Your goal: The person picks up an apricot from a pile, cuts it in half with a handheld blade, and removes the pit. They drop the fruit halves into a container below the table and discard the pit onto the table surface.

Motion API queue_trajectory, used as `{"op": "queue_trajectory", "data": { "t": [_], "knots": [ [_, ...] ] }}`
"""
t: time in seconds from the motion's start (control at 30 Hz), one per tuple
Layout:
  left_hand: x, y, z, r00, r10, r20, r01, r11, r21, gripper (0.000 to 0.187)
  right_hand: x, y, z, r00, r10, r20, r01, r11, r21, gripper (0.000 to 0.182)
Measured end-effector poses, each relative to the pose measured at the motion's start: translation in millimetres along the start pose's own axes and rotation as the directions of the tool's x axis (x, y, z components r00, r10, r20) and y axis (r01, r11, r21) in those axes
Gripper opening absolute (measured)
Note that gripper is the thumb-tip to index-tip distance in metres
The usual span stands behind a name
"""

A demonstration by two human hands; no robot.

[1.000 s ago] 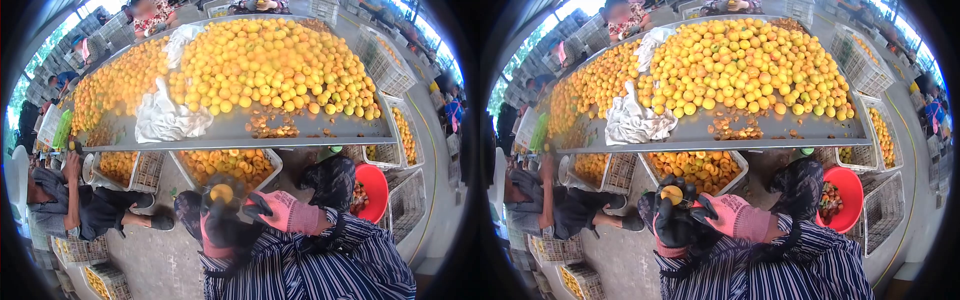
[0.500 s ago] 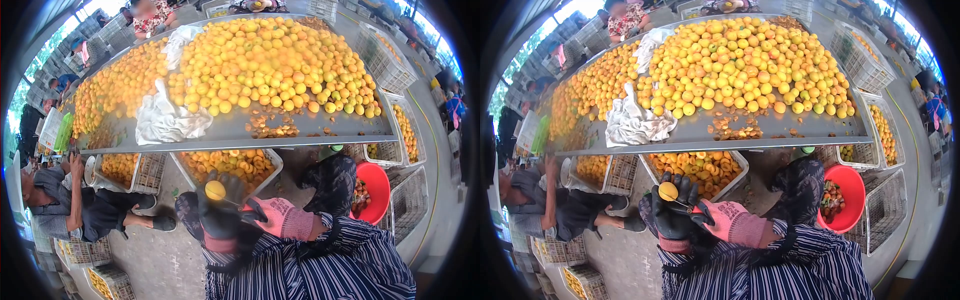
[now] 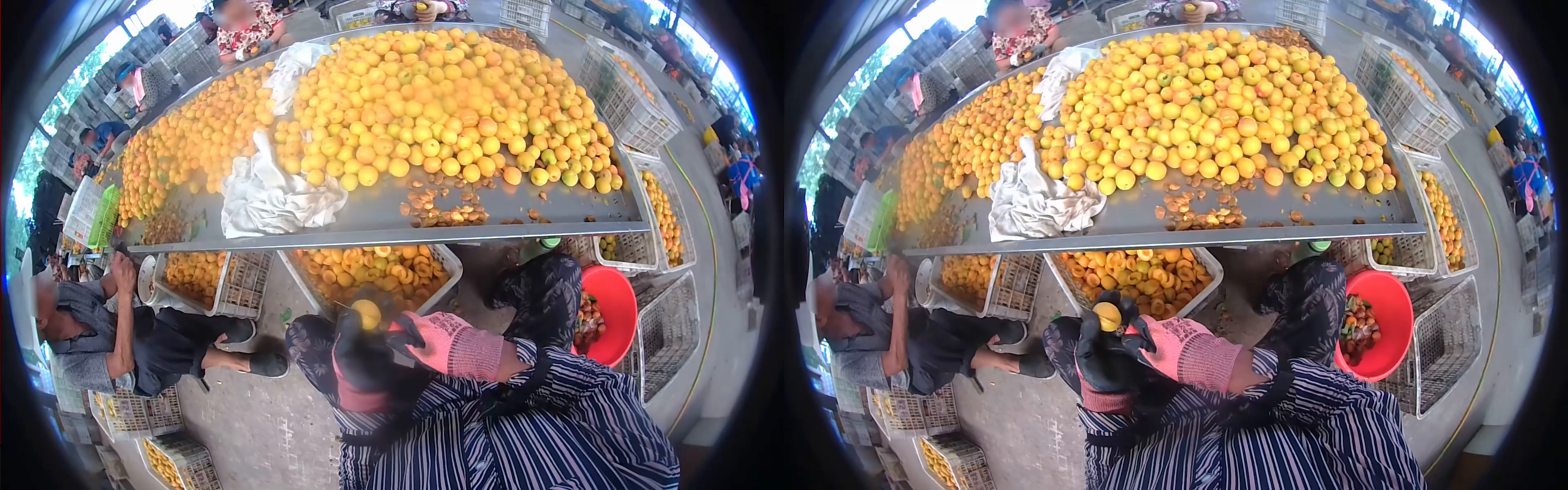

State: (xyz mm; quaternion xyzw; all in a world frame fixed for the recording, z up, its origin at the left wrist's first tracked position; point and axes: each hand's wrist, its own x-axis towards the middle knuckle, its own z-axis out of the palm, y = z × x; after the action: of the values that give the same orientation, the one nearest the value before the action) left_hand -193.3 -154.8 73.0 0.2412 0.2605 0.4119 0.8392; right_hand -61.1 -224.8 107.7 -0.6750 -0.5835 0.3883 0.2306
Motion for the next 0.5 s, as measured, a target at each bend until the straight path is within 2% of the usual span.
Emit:
{"op": "queue_trajectory", "data": {
  "t": [0.03, 0.1, 0.13, 0.23, 0.33, 0.4, 0.43, 0.5],
  "knots": [
    [2, 0, 0, 1.0, 0.003, -0.002, -0.003, 1.0, -0.001, 0.044, 1, 2, 1, 1.0, -0.005, 0.012, 0.005, 1.0, -0.013, 0.035],
    [7, 6, 11, 0.983, 0.114, -0.144, -0.137, 0.978, -0.157, 0.046, -1, -2, 1, 0.999, 0.019, 0.041, -0.018, 0.999, -0.027, 0.035],
    [5, 8, 13, 0.983, 0.115, -0.144, -0.138, 0.978, -0.158, 0.046, -2, -3, 0, 0.997, 0.045, 0.07, -0.042, 0.998, -0.043, 0.036],
    [1, 10, 14, 0.997, 0.061, -0.054, -0.068, 0.99, -0.121, 0.047, -3, -4, 0, 0.999, 0.005, 0.032, -0.001, 0.993, -0.121, 0.041],
    [3, 2, 3, 1.0, -0.017, 0.016, 0.019, 0.993, -0.113, 0.048, 1, -3, 0, 1.0, 0.002, 0.015, -0.001, 0.994, -0.111, 0.041],
    [5, 3, 1, 0.999, 0.044, 0.019, -0.044, 0.999, 0.023, 0.048, 2, 0, 3, 0.999, 0.019, 0.039, -0.016, 0.996, -0.087, 0.041],
    [4, 0, 1, 0.999, 0.047, 0.016, -0.047, 0.999, 0.02, 0.048, 2, 0, 5, 0.997, 0.033, 0.068, -0.029, 0.998, -0.064, 0.041],
    [5, -4, 6, 0.945, 0.303, -0.123, -0.255, 0.918, 0.304, 0.049, -3, -8, 5, 0.997, 0.03, 0.068, -0.022, 0.994, -0.11, 0.041]
  ]
}}
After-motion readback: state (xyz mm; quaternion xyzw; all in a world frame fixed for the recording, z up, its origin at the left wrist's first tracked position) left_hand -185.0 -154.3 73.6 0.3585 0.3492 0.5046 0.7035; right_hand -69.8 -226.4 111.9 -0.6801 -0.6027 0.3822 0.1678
